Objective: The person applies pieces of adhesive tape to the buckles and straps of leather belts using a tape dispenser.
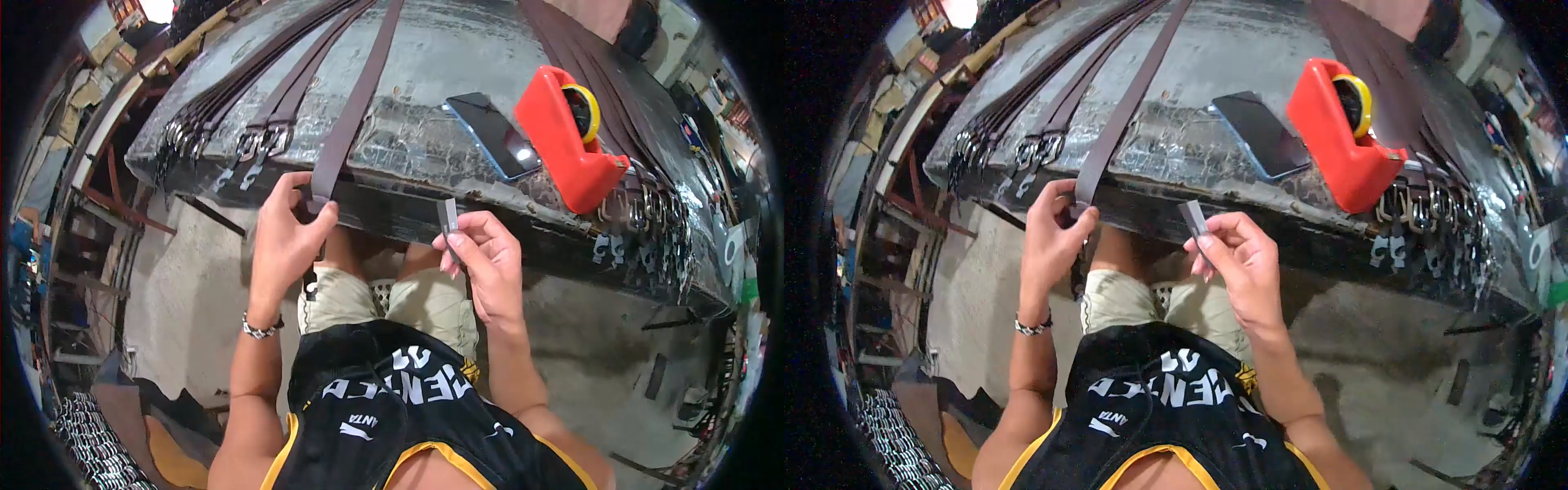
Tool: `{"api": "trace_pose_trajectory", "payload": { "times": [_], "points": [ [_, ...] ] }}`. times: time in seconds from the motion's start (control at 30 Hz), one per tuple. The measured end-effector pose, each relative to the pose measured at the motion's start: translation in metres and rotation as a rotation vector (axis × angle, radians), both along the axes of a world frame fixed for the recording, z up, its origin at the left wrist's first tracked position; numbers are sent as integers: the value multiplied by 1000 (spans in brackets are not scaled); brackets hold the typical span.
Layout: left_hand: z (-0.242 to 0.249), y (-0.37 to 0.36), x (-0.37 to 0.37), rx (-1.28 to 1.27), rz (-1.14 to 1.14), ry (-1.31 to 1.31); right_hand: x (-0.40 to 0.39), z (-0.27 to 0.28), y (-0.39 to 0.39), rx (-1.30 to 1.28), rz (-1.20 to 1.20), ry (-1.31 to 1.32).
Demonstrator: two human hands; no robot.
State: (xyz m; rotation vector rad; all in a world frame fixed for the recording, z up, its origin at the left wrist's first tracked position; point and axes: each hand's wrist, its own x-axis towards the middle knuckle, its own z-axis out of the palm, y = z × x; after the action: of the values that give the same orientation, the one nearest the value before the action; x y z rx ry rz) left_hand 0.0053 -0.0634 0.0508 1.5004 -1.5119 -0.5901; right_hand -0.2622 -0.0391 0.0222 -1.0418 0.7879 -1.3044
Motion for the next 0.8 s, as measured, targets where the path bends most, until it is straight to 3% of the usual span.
{"api": "trace_pose_trajectory", "payload": {
  "times": [0.1, 0.23, 0.3, 0.43, 0.67, 0.8],
  "points": [
    [-40, 18, 6, -34, -95, 188, 15, -3, -4, -58, -1, 70],
    [-57, 40, 12, 140, -222, 644, 40, 1, -6, -169, -33, 333],
    [-59, 46, 17, 222, -243, 842, 52, 4, -5, -120, 23, 341],
    [-75, 48, 13, 117, -234, 961, 82, 2, -6, -140, 59, 371],
    [-86, 49, 12, 66, -171, 971, 114, -10, -20, -377, 9, 568],
    [-83, 49, 15, 50, -166, 961, 121, -8, -19, -358, 11, 588]
  ]
}}
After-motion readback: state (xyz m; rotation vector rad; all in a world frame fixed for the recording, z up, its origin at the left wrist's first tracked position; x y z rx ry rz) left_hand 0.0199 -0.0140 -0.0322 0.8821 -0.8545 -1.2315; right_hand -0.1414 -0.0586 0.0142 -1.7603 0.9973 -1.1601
